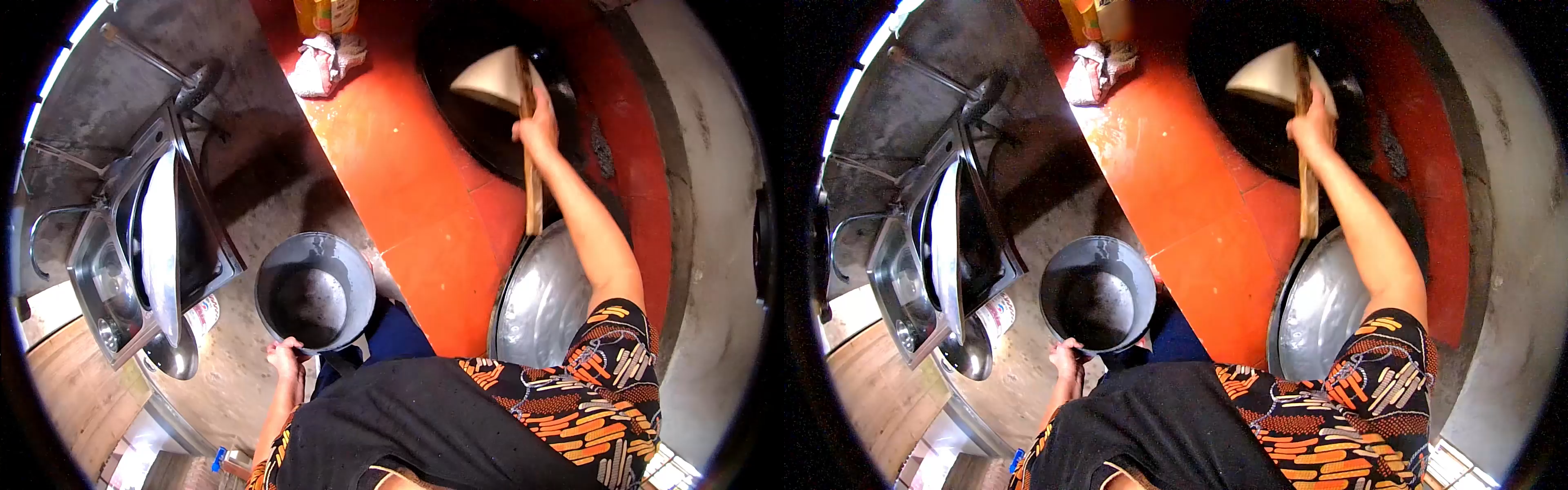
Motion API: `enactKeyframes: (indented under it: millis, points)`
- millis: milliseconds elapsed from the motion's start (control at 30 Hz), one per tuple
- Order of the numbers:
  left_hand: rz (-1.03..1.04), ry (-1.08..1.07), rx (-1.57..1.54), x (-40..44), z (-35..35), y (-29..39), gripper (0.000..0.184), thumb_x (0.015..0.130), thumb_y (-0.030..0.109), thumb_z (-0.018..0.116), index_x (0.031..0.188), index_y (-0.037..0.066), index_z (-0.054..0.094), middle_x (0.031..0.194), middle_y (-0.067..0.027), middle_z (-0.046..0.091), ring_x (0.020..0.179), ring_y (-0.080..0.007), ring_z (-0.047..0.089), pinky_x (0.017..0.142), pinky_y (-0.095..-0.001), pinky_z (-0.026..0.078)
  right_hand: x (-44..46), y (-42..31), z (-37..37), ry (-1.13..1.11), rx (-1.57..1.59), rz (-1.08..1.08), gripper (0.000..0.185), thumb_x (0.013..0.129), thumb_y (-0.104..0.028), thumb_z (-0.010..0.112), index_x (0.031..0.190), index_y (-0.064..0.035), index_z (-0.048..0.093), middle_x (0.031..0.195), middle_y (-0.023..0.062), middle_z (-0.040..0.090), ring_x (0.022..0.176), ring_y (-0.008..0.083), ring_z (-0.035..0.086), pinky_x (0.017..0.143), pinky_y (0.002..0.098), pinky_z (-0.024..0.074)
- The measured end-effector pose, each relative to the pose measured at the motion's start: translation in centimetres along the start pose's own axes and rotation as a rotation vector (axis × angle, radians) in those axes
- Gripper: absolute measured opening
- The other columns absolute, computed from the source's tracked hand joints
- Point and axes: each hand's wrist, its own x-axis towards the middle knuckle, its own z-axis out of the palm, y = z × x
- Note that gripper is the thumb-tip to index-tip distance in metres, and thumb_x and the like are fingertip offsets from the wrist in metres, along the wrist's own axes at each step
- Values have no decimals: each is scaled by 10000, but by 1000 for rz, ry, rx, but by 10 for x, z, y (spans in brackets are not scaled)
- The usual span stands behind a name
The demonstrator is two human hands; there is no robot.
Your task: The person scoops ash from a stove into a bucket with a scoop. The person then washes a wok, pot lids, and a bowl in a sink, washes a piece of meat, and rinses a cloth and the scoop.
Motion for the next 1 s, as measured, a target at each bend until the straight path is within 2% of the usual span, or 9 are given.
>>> enactKeyframes:
  millis: [100,333,433,533,633,667,700,900,1000]
  points:
    - [-3,-11,21,-5,-1,2,438,561,-21,601,947,3,396,692,-80,523,476,-213,526,389,-377,516,64,-21,0,213,141,-41,978,593,-18,639,1486,-182,276,1199,223,616,1087,376,598,916,406,455]
    - [-24,-37,37,9,-14,-15,415,607,1,590,977,13,402,666,-87,527,465,-232,520,412,-404,504,80,-12,21,22,-174,-86,801,787,-68,461,1526,-197,183,1220,306,571,1142,456,541,986,454,405]
    - [-14,-9,46,-2,1,-7,392,564,-27,591,905,11,402,688,-80,532,459,-211,520,382,-378,501,26,1,-24,-237,-153,-74,889,711,24,508,1525,-199,228,1237,265,581,1086,365,611,901,419,473]
    - [-15,-53,42,-1,8,0,390,562,-39,590,901,13,404,693,-86,538,448,-213,518,382,-381,507,27,-24,-75,-432,-8,57,923,565,86,529,1450,-148,409,1032,226,670,755,316,671,623,382,512]
    - [3,-53,71,2,9,1,383,564,-49,587,900,12,414,696,-93,543,458,-212,524,384,-381,508,94,22,-21,216,-436,-201,757,750,26,482,1461,-204,366,1005,284,638,880,335,665,751,452,523]
    - [2,-56,87,0,10,4,378,565,-53,583,899,13,419,697,-93,543,464,-210,525,386,-378,505,90,6,-21,212,-486,-55,701,827,-47,515,1472,-230,310,1135,319,579,1041,392,608,884,497,480]
    - [1,-57,102,-3,11,6,373,567,-57,580,898,15,424,698,-93,544,471,-208,527,387,-374,502,87,9,-16,269,-547,-88,695,852,-79,525,1474,-236,258,1090,335,573,985,429,620,837,487,508]
    - [36,-60,76,-3,12,-1,363,571,-67,576,897,26,449,694,-81,537,496,-195,522,396,-341,474,30,18,-34,-5,-700,-46,658,843,-60,496,1455,-139,267,1062,357,581,985,472,613,840,520,500]
    - [68,-35,115,9,15,-7,373,569,-64,578,908,21,447,705,-76,532,506,-198,529,389,-348,476,39,12,-55,-165,-620,-20,683,848,-53,484,1490,-154,274,1222,248,588,1148,432,553,969,497,434]
